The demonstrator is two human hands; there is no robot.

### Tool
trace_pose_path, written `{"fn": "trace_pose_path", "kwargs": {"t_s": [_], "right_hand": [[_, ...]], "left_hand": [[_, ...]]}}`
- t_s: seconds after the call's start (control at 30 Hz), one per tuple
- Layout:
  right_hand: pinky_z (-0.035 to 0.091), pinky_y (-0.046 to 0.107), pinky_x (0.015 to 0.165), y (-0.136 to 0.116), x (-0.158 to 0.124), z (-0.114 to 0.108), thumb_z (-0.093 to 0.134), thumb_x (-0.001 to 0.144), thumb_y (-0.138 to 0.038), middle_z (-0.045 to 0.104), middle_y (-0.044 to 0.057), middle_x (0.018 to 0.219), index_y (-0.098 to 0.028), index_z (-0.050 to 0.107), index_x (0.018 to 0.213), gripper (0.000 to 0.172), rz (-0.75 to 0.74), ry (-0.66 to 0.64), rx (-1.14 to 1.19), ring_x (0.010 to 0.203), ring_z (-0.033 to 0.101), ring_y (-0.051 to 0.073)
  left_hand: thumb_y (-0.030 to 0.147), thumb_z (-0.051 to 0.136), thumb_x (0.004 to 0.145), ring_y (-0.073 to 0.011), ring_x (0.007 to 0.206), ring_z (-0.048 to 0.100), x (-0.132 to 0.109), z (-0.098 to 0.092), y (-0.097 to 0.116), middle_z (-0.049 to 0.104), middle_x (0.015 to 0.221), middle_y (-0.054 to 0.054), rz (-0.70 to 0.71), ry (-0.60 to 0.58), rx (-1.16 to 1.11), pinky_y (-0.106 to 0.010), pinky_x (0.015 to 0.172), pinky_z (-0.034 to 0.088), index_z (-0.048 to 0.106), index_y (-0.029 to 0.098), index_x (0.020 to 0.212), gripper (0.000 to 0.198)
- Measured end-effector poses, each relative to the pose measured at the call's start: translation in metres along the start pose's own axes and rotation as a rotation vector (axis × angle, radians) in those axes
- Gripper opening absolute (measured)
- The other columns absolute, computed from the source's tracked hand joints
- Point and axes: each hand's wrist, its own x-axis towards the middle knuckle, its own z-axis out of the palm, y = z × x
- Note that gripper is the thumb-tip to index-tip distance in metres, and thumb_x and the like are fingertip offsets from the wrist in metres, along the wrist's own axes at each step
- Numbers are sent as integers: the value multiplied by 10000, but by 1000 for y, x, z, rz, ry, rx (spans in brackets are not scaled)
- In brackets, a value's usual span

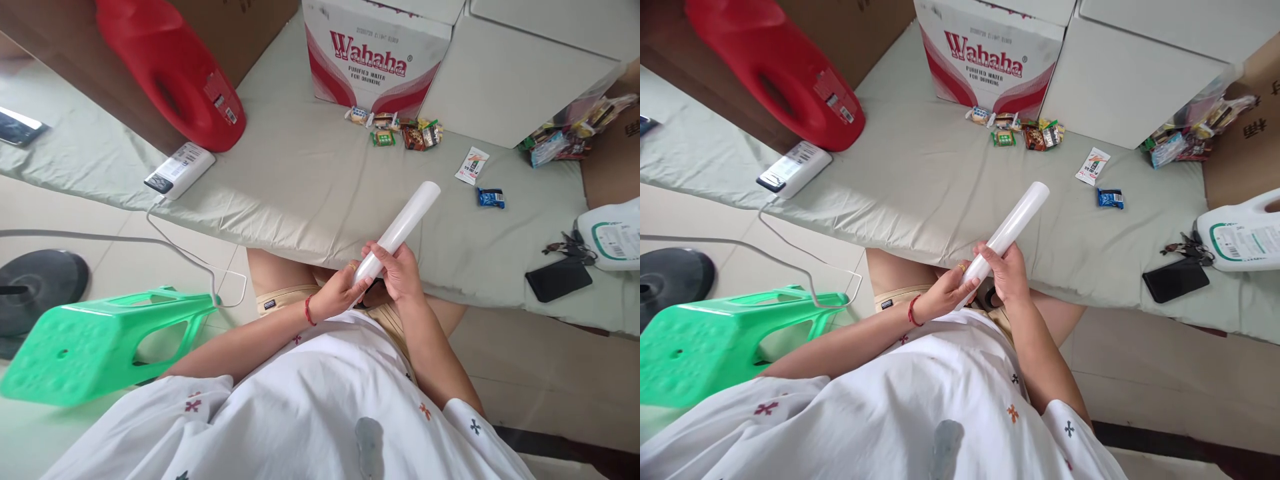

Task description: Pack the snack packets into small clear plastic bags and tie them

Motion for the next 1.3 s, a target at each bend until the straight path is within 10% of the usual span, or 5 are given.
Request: {"fn": "trace_pose_path", "kwargs": {"t_s": [0.23,0.8,1.03,1.3], "right_hand": [[628,525,1006,-18,-4,-17,833,801,-646,797,89,1161,-230,727,1124,538,-59,-152,120,1172,747,322],[638,379,755,-10,10,5,929,659,-660,785,61,938,-211,658,953,602,-32,60,-115,914,783,275],[639,435,969,-33,11,-18,843,781,-623,801,65,1134,-247,699,1084,504,-136,-35,62,1173,749,292],[642,510,992,-31,16,-29,892,743,-531,801,68,1094,-239,705,1045,460,-181,22,53,1125,760,312]], "left_hand": [[710,590,974,-101,598,564,1,-11,13,595,765,-6,-10,-266,-354,-242,545,425,529,174,952,540],[782,606,918,-98,527,533,2,-9,0,619,665,26,-22,-93,-119,-241,523,405,463,202,1011,605],[700,678,921,-91,561,573,0,-25,9,590,825,8,-106,-302,-461,-236,509,405,498,194,995,543],[757,533,974,-103,561,518,-3,-29,5,564,673,16,-67,-348,-179,-254,547,394,491,190,925,570]]}}
